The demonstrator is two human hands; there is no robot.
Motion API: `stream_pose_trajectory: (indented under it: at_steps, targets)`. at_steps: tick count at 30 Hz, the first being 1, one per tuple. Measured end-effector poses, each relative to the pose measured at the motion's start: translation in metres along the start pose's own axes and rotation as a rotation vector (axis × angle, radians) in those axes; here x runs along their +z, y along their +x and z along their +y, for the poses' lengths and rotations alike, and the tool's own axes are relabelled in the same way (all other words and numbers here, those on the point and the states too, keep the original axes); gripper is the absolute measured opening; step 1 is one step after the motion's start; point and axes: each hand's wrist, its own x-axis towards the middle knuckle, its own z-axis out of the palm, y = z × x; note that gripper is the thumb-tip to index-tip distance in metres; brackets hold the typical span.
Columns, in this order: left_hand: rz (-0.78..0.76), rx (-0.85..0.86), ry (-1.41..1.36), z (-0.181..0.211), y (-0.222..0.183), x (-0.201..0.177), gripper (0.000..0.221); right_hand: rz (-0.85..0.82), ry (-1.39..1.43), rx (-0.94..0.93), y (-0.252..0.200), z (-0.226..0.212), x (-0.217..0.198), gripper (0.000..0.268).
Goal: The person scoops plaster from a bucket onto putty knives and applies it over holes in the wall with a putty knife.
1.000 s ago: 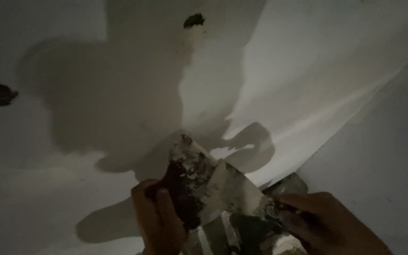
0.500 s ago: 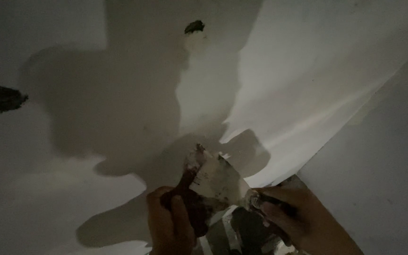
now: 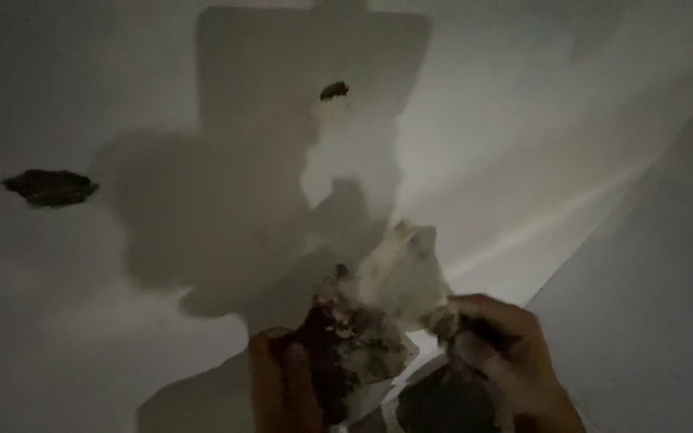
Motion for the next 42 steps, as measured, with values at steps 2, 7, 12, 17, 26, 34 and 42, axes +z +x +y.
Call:
stream_pose_trajectory:
  at_steps: [2,7,12,17,26,34,42]
  targets:
    - [0.083,0.253,0.093,0.003,0.006,-0.002,0.027,0.091,0.060,-0.088,0.003,-0.013,0.007,0.039]
    - [0.110,-0.070,-0.065,0.019,0.013,-0.009,0.029,0.230,-0.066,-0.513,0.031,-0.035,0.039,0.042]
    - [0.114,0.041,-0.481,0.011,0.011,-0.010,0.025,0.397,-0.608,-0.842,0.070,-0.039,0.057,0.044]
    - [0.115,0.146,-0.246,0.004,0.018,-0.025,0.024,0.478,-0.799,-0.980,0.087,-0.032,0.076,0.052]
    - [0.194,0.153,-0.219,0.007,0.027,-0.033,0.025,0.608,-1.024,-1.015,0.106,-0.040,0.097,0.054]
    - [0.208,0.146,-0.132,0.004,0.023,-0.031,0.026,0.619,-1.036,-0.923,0.086,-0.038,0.090,0.053]
    - [0.133,0.162,-0.068,-0.013,0.042,-0.036,0.027,0.617,-0.986,-0.927,0.098,-0.038,0.114,0.055]
